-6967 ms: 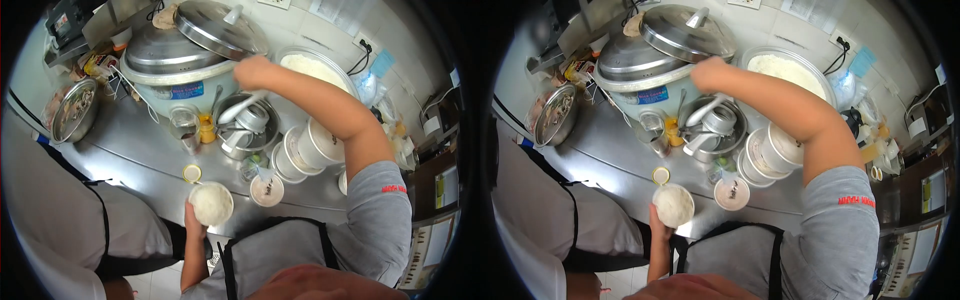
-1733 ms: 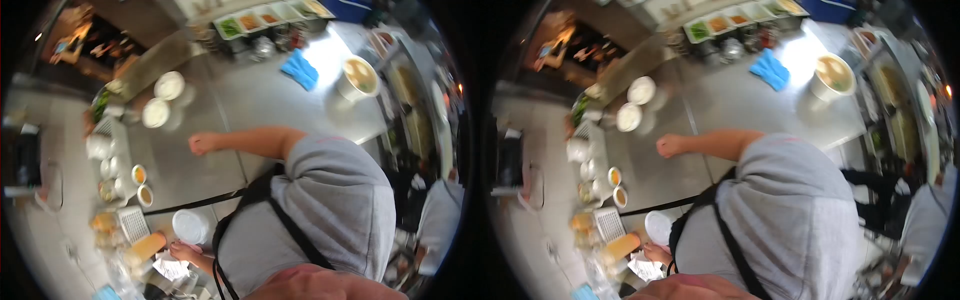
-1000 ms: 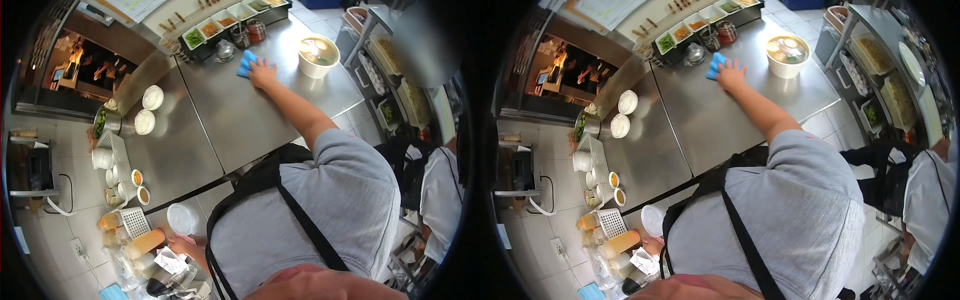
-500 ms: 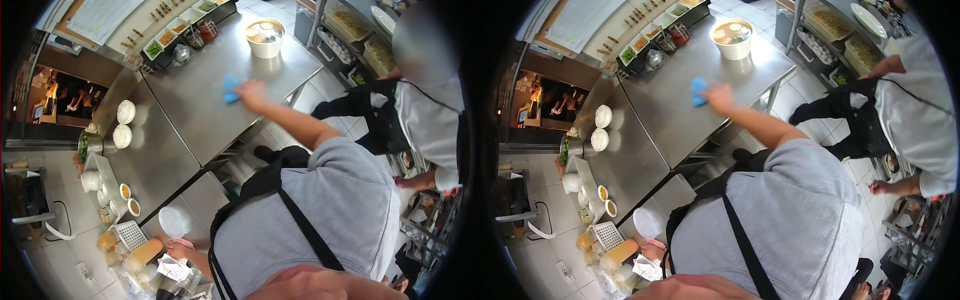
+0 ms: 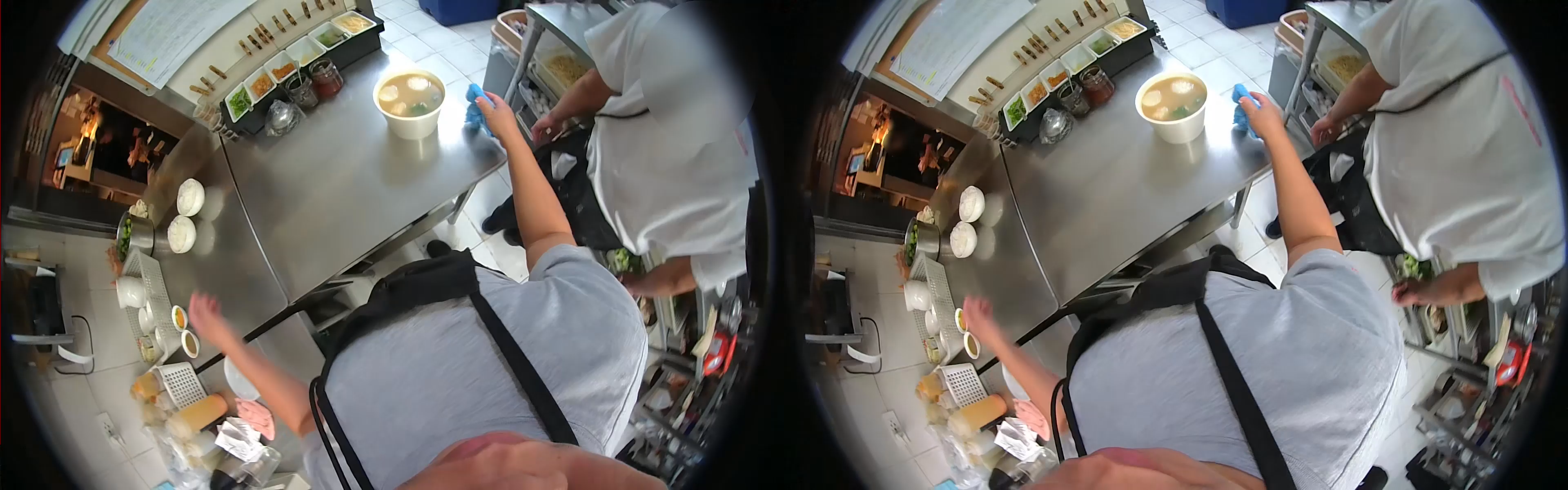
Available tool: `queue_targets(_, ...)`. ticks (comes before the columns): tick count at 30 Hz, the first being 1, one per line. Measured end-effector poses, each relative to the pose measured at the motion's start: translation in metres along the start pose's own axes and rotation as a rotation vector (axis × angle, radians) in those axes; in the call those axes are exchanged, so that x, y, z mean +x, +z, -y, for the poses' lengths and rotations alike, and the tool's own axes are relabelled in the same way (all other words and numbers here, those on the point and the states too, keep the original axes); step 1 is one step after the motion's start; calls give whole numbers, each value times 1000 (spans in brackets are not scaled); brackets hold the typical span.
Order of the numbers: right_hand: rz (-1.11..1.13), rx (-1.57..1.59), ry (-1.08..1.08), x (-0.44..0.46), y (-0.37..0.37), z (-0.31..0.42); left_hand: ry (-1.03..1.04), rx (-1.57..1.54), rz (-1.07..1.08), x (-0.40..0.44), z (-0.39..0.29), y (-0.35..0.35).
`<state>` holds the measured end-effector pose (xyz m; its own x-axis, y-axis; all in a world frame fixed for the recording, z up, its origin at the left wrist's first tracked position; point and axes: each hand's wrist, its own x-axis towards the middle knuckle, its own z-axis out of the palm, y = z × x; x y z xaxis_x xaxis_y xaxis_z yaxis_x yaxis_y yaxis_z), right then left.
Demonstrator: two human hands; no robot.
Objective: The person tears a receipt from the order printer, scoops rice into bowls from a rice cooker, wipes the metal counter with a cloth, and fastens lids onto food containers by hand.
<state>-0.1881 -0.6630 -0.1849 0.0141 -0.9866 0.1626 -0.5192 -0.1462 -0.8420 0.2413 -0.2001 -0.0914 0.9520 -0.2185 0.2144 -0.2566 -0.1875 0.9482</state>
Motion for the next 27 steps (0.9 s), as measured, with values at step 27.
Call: queue_targets(27,966,143,-261,118,55,96,150,439,957,-46,-88,448)
